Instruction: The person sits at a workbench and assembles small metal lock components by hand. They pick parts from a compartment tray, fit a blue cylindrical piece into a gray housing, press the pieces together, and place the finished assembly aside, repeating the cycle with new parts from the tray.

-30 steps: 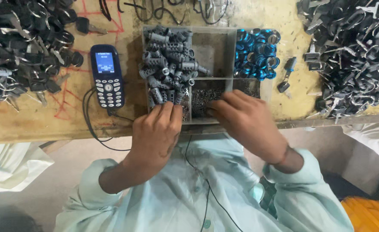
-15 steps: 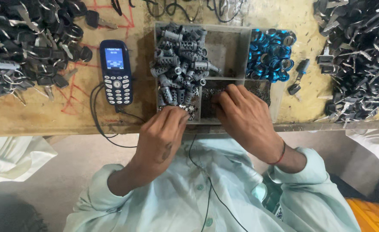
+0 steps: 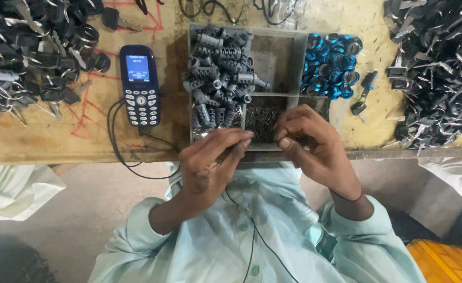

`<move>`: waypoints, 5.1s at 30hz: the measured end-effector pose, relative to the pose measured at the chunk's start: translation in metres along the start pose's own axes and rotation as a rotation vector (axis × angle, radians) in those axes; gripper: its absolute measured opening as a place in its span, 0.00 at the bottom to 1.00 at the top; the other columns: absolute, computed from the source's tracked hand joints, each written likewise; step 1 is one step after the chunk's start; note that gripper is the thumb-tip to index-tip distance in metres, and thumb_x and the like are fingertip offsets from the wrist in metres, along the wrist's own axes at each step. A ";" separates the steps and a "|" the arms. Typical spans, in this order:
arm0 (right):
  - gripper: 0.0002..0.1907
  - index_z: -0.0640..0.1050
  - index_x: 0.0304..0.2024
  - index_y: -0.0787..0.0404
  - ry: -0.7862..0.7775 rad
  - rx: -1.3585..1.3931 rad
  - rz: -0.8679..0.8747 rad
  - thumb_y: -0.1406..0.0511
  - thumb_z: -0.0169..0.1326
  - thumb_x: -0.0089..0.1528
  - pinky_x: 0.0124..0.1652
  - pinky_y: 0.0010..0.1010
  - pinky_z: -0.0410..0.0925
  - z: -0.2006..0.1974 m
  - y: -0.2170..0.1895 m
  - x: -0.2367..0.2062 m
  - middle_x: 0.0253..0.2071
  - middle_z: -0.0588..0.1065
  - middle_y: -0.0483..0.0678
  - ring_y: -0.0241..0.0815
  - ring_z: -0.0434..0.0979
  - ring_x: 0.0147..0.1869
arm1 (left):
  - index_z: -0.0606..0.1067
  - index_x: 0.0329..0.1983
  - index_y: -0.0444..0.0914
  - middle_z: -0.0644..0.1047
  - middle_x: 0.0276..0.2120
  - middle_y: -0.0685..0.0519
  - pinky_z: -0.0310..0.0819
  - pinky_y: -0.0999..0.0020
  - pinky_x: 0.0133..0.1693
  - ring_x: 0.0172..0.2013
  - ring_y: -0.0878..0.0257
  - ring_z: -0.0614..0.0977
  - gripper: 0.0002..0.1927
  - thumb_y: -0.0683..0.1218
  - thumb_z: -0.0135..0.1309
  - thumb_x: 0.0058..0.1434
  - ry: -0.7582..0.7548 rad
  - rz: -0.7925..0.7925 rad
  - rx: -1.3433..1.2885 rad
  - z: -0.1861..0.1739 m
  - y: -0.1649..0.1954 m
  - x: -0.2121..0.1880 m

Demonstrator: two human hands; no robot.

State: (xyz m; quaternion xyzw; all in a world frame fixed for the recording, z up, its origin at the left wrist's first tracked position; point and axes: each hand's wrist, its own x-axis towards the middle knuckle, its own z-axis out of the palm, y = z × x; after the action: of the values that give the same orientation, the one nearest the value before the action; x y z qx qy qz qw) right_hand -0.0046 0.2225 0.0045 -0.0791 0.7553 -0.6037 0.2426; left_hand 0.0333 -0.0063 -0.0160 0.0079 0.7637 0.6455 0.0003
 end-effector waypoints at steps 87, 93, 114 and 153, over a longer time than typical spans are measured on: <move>0.09 0.78 0.41 0.66 0.293 -0.328 -0.259 0.72 0.64 0.60 0.42 0.26 0.73 0.028 0.004 -0.040 0.45 0.76 0.50 0.36 0.80 0.44 | 0.78 0.47 0.31 0.81 0.41 0.47 0.87 0.71 0.40 0.39 0.64 0.87 0.08 0.40 0.56 0.68 -0.318 -0.236 -0.451 0.016 0.005 -0.001; 0.08 0.80 0.39 0.65 0.292 -0.286 -0.125 0.71 0.65 0.58 0.40 0.26 0.72 0.030 0.003 -0.050 0.43 0.78 0.50 0.37 0.79 0.41 | 0.78 0.45 0.31 0.82 0.40 0.47 0.87 0.71 0.40 0.38 0.64 0.87 0.08 0.41 0.57 0.68 -0.364 -0.212 -0.418 0.012 0.001 -0.008; 0.16 0.81 0.44 0.65 0.215 -0.489 -0.497 0.79 0.61 0.54 0.33 0.32 0.72 0.031 0.020 -0.055 0.39 0.79 0.50 0.43 0.80 0.34 | 0.80 0.41 0.33 0.82 0.38 0.51 0.78 0.73 0.38 0.34 0.67 0.83 0.07 0.40 0.58 0.61 -0.503 -0.249 -0.393 0.007 -0.003 -0.003; 0.19 0.80 0.53 0.65 0.063 0.250 0.020 0.80 0.56 0.60 0.52 0.32 0.74 0.011 0.007 -0.028 0.55 0.75 0.55 0.47 0.77 0.57 | 0.78 0.39 0.33 0.81 0.36 0.54 0.77 0.74 0.38 0.36 0.71 0.80 0.06 0.42 0.59 0.63 -0.539 -0.442 -0.871 0.005 -0.010 0.014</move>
State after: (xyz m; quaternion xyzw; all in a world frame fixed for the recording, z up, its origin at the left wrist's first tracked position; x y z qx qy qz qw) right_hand 0.0258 0.2259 0.0036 -0.0219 0.6822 -0.6929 0.2326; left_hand 0.0197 -0.0027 -0.0262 0.0116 0.3826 0.8612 0.3343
